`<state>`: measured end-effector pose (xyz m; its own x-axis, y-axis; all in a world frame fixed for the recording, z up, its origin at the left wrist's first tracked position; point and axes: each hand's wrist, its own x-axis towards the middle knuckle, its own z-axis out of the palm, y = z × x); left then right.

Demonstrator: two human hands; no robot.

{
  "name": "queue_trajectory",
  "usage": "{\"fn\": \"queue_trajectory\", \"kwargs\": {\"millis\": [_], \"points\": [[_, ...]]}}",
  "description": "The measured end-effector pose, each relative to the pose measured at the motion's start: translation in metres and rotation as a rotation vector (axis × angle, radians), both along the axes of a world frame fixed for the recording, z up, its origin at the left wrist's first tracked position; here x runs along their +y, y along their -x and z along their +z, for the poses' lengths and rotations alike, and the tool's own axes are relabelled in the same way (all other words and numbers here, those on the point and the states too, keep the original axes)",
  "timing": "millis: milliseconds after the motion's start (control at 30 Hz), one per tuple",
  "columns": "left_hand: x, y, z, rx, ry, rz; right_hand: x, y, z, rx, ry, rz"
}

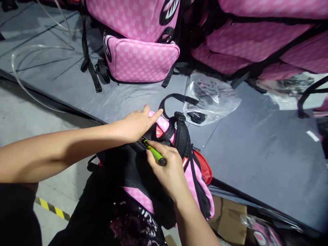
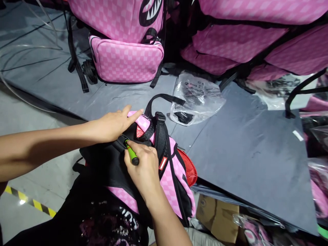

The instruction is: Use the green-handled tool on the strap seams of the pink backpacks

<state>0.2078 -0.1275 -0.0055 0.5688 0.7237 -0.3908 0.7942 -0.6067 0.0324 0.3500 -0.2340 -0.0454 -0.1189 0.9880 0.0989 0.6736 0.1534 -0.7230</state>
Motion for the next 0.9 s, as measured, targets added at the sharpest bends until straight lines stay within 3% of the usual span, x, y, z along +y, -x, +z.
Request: {"fn": "queue_trajectory", "kwargs": {"millis": [367,500,667,900], "points": [[0.0006,0.0028,-0.0065,-0.038,-0.028,-0.012,0.0017,0.0015,-0.0001,0.151,0.129,-0.047],[0.0011,0.0026,-0.005,-0.019,-0.011,-0.006,0.0002,-0.0006,0.0008,0.193,0.183,-0.111],[0.002,0.0021,-0.0033,-0.01,0.003,0.001,0.0007,-0.0033,0.0021,0.254,0.25,-0.093],[0.0017,0.001,-0.0002,0.001,0.018,0.001,0.0036,-0.0005,0.0055,0.268,0.248,-0.096]]}}
